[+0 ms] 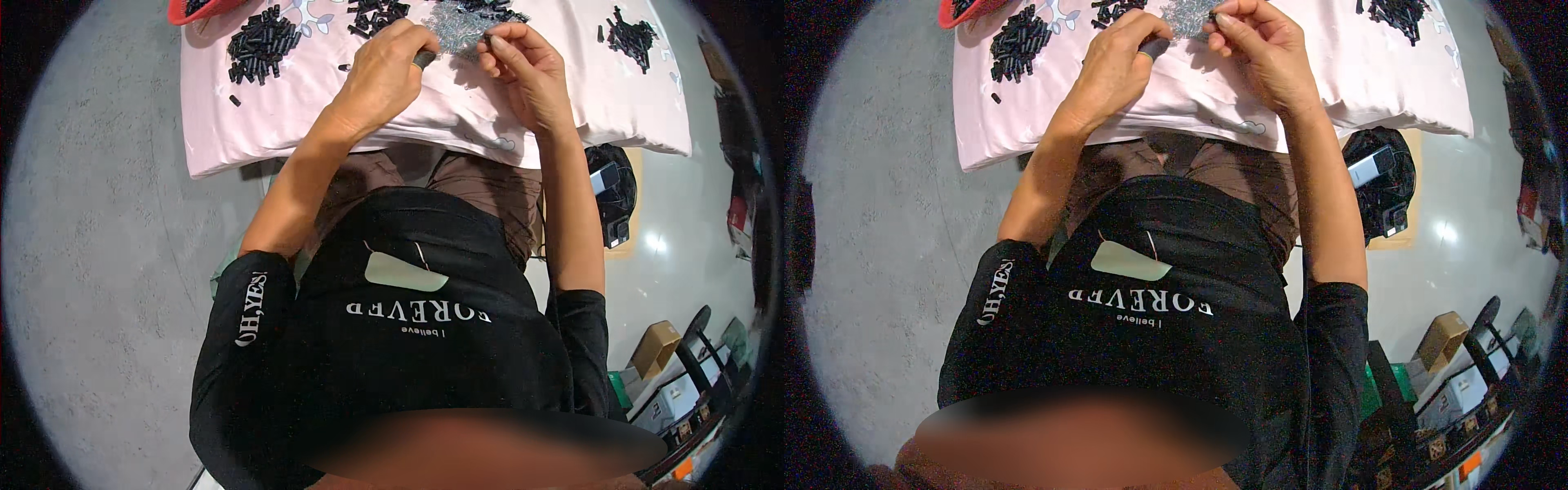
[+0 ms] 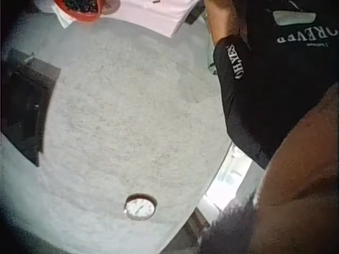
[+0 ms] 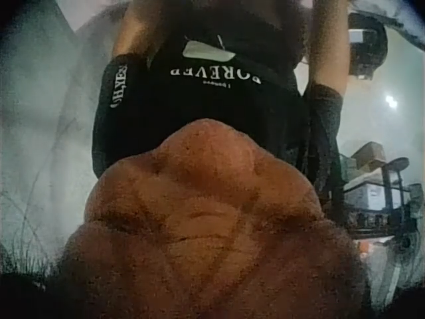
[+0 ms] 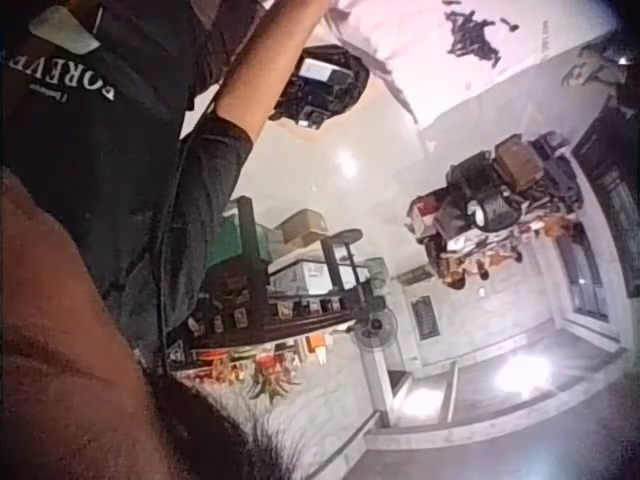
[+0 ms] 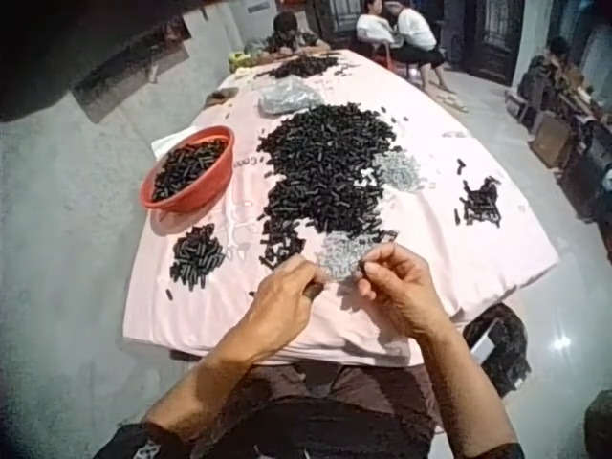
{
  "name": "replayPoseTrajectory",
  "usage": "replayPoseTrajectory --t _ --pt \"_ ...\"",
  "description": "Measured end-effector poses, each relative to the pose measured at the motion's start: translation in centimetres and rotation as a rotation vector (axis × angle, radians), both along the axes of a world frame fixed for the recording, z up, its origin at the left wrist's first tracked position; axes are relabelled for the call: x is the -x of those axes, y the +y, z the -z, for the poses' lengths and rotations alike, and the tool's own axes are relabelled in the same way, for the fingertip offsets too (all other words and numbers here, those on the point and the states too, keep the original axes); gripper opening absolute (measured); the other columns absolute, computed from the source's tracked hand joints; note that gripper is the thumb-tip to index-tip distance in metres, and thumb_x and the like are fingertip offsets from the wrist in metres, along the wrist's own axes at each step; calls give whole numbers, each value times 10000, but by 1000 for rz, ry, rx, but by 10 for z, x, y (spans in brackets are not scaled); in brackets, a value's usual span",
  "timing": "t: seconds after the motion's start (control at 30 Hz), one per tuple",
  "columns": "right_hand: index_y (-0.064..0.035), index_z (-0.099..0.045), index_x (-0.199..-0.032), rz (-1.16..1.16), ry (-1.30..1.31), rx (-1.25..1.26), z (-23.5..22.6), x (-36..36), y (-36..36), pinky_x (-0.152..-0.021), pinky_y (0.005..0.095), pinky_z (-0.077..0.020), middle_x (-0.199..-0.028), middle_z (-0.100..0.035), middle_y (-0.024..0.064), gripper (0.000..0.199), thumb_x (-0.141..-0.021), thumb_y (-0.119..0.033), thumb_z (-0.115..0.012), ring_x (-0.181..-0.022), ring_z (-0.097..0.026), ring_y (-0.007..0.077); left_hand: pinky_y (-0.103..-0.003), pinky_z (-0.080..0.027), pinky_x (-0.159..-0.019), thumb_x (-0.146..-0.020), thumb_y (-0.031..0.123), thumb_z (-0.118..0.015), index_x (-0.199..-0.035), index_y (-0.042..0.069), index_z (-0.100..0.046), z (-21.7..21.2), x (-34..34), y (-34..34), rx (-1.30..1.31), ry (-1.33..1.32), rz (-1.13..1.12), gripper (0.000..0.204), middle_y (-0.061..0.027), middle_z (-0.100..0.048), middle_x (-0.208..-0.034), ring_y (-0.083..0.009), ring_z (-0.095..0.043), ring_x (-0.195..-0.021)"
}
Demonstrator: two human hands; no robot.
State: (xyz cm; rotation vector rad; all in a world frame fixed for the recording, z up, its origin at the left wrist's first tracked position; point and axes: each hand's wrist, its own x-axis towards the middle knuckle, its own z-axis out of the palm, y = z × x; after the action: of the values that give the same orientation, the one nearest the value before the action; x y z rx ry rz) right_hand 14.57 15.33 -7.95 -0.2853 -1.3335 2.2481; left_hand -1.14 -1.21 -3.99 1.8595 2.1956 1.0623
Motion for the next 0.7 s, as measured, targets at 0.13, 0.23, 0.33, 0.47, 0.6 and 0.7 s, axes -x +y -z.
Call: replayPoseTrajectory --t 0.13,0.23,0.33,0.47,0.6,0.7 --pt "-3 -636 -1126 19 -36 -73 -4 2 -7 -719 219 -513 -967 -687 88 155 -980 -52 -616 -816 -639 110 -471 -495 -849 -748 -110 -500 -1015 17 -629 -4 -1 1 7 -78 -20 323 -189 -638 -963 -410 -621 -938" --pt "2 -646 -1117 72 -68 -183 -7 2 -13 -723 216 -505 -958 -685 78 151 -977 -50 -621 -810 -637 105 -472 -504 -836 -749 -118 -487 -1017 5 -615 -1 -2 3 -43 -138 -21 322 -205 -649 -965 -417 -634 -923" --pt "7 -661 -1105 75 -121 -270 -8 2 -16 -729 216 -499 -946 -684 69 147 -975 -53 -626 -817 -635 99 -469 -510 -826 -753 -123 -476 -1016 -4 -606 -1 -3 4 -111 -146 -11 317 -213 -659 -956 -420 -645 -917" --pt "8 -675 -1103 105 -127 -266 -6 3 -15 -723 219 -502 -917 -685 53 153 -969 -55 -634 -803 -635 93 -458 -515 -833 -759 -120 -472 -1018 -3 -604 -4 -6 6 -118 -174 -42 314 -216 -672 -948 -414 -657 -925" --pt "10 -675 -1119 122 -164 -294 -5 4 -16 -720 218 -508 -899 -691 44 170 -966 -54 -639 -791 -641 90 -441 -522 -846 -760 -110 -479 -1025 2 -607 -1 -6 10 -133 -196 -18 315 -218 -676 -954 -405 -664 -935" --pt "13 -674 -1132 118 -170 -303 -5 5 -16 -722 215 -511 -906 -695 47 183 -966 -54 -638 -795 -645 89 -427 -528 -848 -763 -99 -481 -1036 2 -609 -2 -8 11 -121 -231 -41 319 -222 -681 -945 -392 -675 -933"
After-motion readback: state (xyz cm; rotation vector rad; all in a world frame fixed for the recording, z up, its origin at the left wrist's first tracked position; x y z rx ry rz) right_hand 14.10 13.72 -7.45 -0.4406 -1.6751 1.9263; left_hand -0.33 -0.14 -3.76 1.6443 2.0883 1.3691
